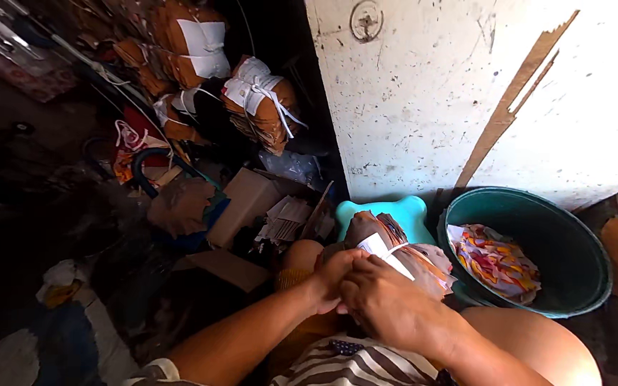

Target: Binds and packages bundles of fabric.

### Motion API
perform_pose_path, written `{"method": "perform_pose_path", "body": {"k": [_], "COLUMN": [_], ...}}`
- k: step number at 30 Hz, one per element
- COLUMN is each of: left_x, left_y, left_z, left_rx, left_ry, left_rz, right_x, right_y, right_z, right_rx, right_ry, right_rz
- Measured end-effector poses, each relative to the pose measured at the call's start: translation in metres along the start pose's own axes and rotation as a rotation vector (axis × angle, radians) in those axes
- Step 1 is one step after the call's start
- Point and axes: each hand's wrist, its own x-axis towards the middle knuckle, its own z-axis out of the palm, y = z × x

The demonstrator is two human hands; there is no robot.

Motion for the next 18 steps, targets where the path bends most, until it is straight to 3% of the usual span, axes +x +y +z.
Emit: {"method": "perform_pose_path", "body": {"k": [2,4,10,14,18], "left_x": [0.000,-0.008,0.018,0.026,0.041], "left_y": [-0.007,-0.013,-0.021,-0.013,-0.025], "left_z": [-0.003,-0.003,-0.018,-0.021,-0.015], "left_rx": [-0.020,0.084,0.306,0.753,0.964], "left_ry": [-0.031,-0.040,-0.118,0.100,0.357], "left_rz": [0.039,0.194,0.405,0.554,0.817], "right_x": [0.000,0.000,-0.002,-0.011,-0.015], "right_y": [-0.001,0.007,0.084,0.111,0.115], "right_z": [0.003,-0.005,-0.002,0.027,0.041], "right_rx": [0.022,0.105,0.432,0.758,0.771], "right_ry": [0.025,0.121,0.355,0.430,0.475], "right_rz": [-0.009,0.042,0.393,0.558,0.600]}}
